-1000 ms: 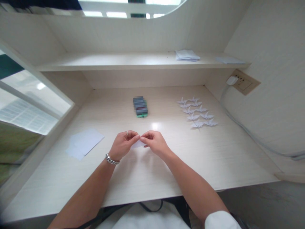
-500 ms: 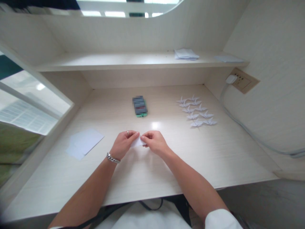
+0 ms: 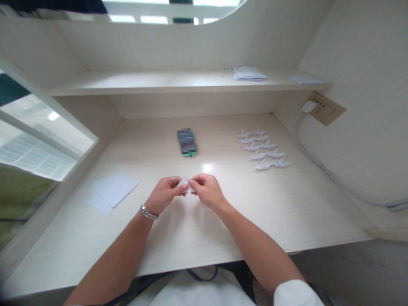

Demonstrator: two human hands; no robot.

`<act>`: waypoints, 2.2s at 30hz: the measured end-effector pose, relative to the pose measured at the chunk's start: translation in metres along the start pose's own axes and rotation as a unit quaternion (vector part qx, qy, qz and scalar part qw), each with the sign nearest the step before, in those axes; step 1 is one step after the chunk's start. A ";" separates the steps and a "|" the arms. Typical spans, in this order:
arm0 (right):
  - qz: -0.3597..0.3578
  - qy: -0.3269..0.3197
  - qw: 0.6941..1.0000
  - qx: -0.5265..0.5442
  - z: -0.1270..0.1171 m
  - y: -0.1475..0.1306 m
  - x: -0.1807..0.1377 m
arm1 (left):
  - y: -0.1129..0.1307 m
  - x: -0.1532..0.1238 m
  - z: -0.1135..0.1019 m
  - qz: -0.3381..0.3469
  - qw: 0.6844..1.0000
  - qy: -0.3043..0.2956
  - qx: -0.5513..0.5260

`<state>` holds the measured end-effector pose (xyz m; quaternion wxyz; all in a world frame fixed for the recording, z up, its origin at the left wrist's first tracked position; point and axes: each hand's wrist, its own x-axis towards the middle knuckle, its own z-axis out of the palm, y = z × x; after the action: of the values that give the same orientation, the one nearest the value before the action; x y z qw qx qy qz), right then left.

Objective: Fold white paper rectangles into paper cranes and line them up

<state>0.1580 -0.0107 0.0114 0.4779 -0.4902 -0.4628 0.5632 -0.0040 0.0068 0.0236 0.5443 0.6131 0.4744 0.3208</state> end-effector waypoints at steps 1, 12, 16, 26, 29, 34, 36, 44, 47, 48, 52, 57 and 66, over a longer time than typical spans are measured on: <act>0.002 -0.003 1.000 -0.001 0.000 0.000 0.000 | 0.001 0.000 0.000 0.004 1.000 0.004 -0.006; 0.042 -0.042 0.998 0.001 0.000 0.000 0.000 | -0.001 0.001 0.003 0.020 0.995 0.095 -0.019; 0.035 -0.032 0.999 -0.016 -0.001 0.000 0.001 | -0.002 0.002 0.004 0.018 0.995 0.094 -0.005; 0.073 -0.063 0.995 0.011 -0.008 -0.003 0.001 | -0.002 0.003 -0.001 0.029 0.991 0.131 0.008; 0.095 -0.074 0.992 0.028 -0.014 -0.007 0.000 | -0.001 0.003 -0.003 0.023 0.991 0.134 -0.014; 0.122 -0.073 0.988 0.056 -0.024 -0.015 0.001 | 0.000 0.003 -0.005 0.024 0.988 0.153 -0.011; 0.126 -0.062 0.989 0.055 -0.024 -0.016 0.001 | 0.001 0.003 -0.005 0.024 0.988 0.152 -0.006; 0.087 -0.095 0.992 0.013 -0.012 -0.007 0.000 | -0.002 0.003 -0.001 0.038 0.991 0.128 0.018; 0.085 -0.083 0.993 0.014 -0.013 -0.005 0.001 | -0.002 0.003 -0.002 0.039 0.991 0.126 0.021; 0.088 -0.080 0.993 0.016 -0.013 -0.005 0.001 | -0.002 0.003 -0.002 0.038 0.991 0.124 0.017; 0.101 -0.076 0.992 0.024 -0.013 -0.008 0.000 | -0.001 0.003 -0.002 0.031 0.992 0.120 -0.012; 0.097 -0.066 0.993 0.029 -0.013 -0.010 -0.001 | 0.001 0.002 -0.001 0.024 0.992 0.120 -0.020; 0.098 -0.068 0.993 -0.021 -0.010 -0.005 0.000 | 0.000 0.000 0.005 0.042 0.994 0.094 0.037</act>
<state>0.1679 -0.0094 0.0153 0.3773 -0.5041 -0.4553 0.6294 0.0003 0.0055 0.0228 0.4601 0.6194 0.5091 0.3813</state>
